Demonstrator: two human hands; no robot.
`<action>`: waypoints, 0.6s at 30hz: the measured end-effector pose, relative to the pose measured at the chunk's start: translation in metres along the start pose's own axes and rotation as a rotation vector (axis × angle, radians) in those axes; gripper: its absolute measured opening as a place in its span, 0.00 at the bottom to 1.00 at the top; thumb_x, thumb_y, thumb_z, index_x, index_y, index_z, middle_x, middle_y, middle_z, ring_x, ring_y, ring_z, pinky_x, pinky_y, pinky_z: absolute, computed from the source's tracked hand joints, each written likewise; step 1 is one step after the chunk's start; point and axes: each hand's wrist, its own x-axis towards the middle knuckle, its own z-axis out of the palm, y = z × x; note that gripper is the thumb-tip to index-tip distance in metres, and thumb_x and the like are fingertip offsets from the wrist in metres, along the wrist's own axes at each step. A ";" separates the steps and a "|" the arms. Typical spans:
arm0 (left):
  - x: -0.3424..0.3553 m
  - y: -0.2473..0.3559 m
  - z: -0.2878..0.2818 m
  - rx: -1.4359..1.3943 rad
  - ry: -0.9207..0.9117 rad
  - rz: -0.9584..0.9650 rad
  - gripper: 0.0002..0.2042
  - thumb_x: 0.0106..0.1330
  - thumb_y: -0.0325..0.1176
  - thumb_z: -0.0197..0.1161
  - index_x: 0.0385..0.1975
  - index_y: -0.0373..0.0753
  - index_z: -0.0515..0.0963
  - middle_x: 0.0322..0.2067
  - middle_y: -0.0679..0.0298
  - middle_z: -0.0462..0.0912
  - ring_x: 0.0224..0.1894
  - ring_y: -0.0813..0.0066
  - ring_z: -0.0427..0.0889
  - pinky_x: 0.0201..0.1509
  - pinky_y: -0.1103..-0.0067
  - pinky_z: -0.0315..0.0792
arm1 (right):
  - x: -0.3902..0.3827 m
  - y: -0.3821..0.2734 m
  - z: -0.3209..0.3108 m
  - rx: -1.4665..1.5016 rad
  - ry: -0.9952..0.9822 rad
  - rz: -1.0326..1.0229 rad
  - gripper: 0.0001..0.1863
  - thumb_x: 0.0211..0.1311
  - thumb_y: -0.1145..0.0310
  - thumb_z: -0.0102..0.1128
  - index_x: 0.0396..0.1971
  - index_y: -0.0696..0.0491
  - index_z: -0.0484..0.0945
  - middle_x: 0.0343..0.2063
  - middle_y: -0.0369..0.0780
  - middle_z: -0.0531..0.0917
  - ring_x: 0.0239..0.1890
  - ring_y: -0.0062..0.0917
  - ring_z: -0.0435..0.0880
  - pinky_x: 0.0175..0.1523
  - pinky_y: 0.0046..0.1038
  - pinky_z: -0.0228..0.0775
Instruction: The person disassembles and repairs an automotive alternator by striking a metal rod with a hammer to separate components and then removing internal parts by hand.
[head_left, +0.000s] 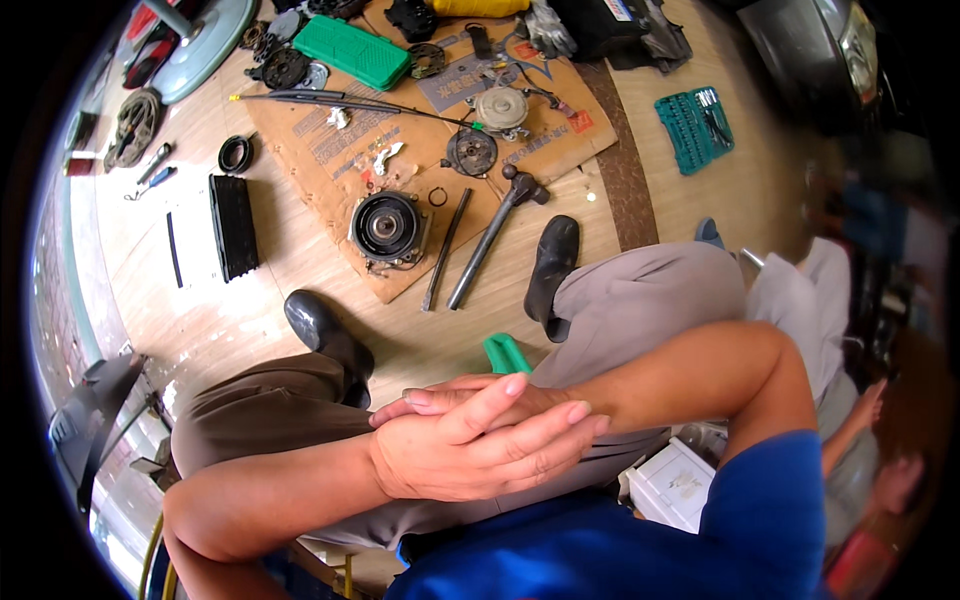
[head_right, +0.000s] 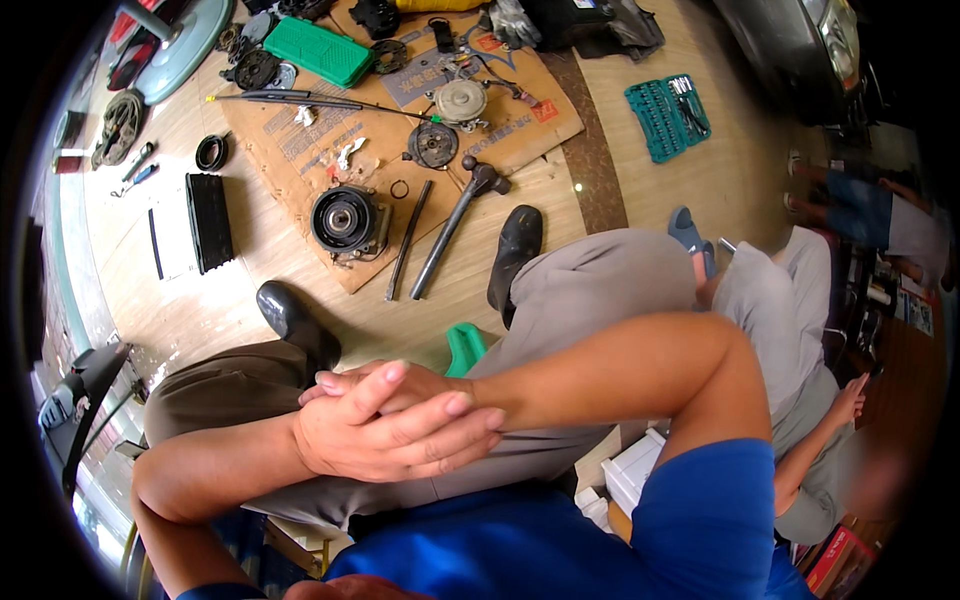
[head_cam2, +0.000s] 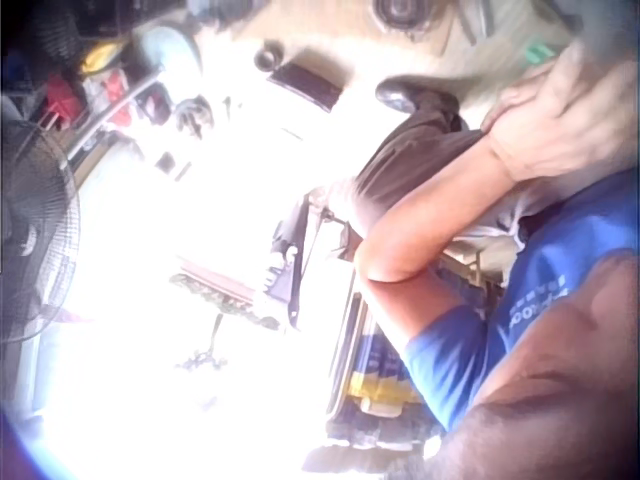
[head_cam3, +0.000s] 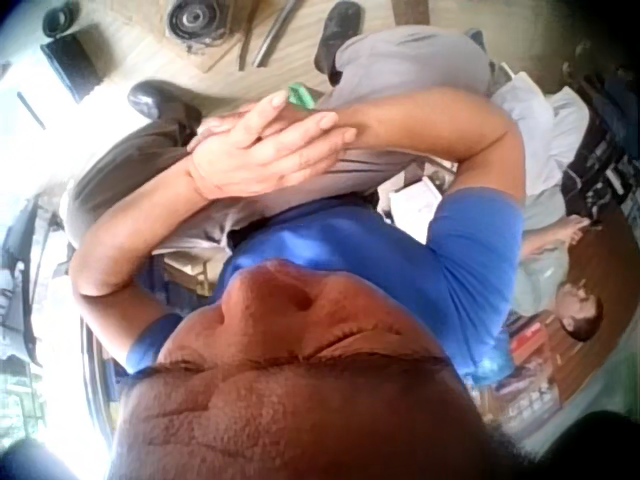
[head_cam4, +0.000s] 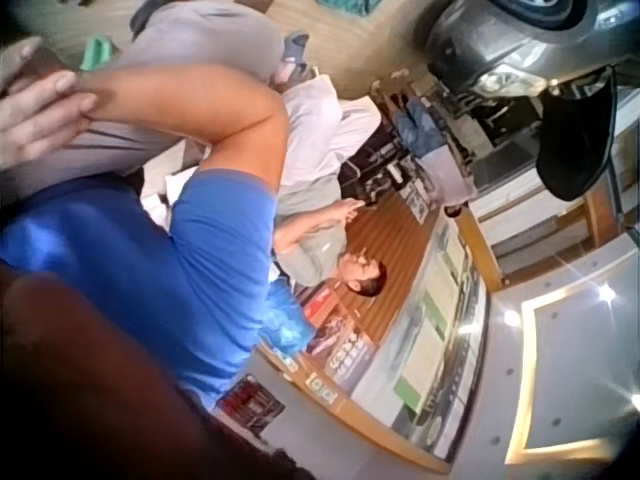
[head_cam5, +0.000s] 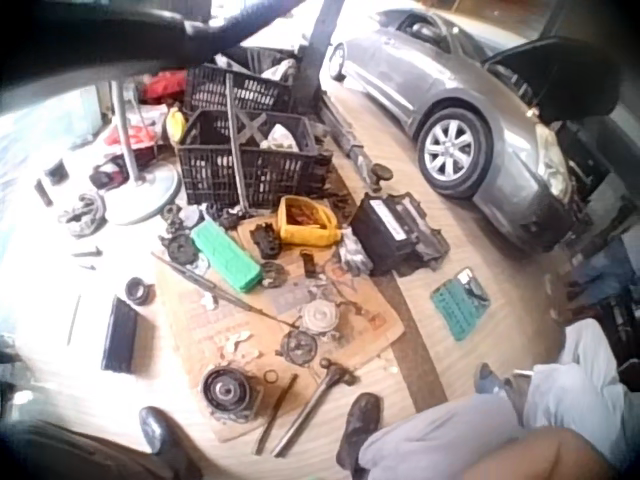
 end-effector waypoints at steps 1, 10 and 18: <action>-0.004 0.017 0.002 -0.023 0.010 0.042 0.17 0.73 0.35 0.46 0.52 0.35 0.79 0.50 0.56 0.83 0.54 0.69 0.79 0.62 0.82 0.65 | 0.001 0.002 -0.002 -0.112 0.009 -0.082 0.20 0.75 0.59 0.48 0.57 0.57 0.74 0.53 0.48 0.80 0.55 0.36 0.80 0.58 0.35 0.73; -0.027 0.055 0.026 -0.187 0.125 0.322 0.12 0.71 0.35 0.54 0.46 0.39 0.80 0.42 0.59 0.84 0.44 0.67 0.82 0.51 0.78 0.72 | 0.012 0.007 -0.014 -0.465 0.108 -0.381 0.20 0.75 0.59 0.47 0.56 0.58 0.74 0.52 0.48 0.80 0.55 0.39 0.80 0.58 0.37 0.73; 0.029 -0.041 0.005 -0.402 0.098 0.654 0.08 0.68 0.35 0.62 0.41 0.42 0.82 0.34 0.61 0.85 0.36 0.65 0.84 0.41 0.75 0.79 | 0.005 -0.014 -0.048 -0.389 -0.069 -0.221 0.24 0.73 0.61 0.47 0.64 0.56 0.68 0.58 0.41 0.79 0.57 0.39 0.80 0.58 0.37 0.74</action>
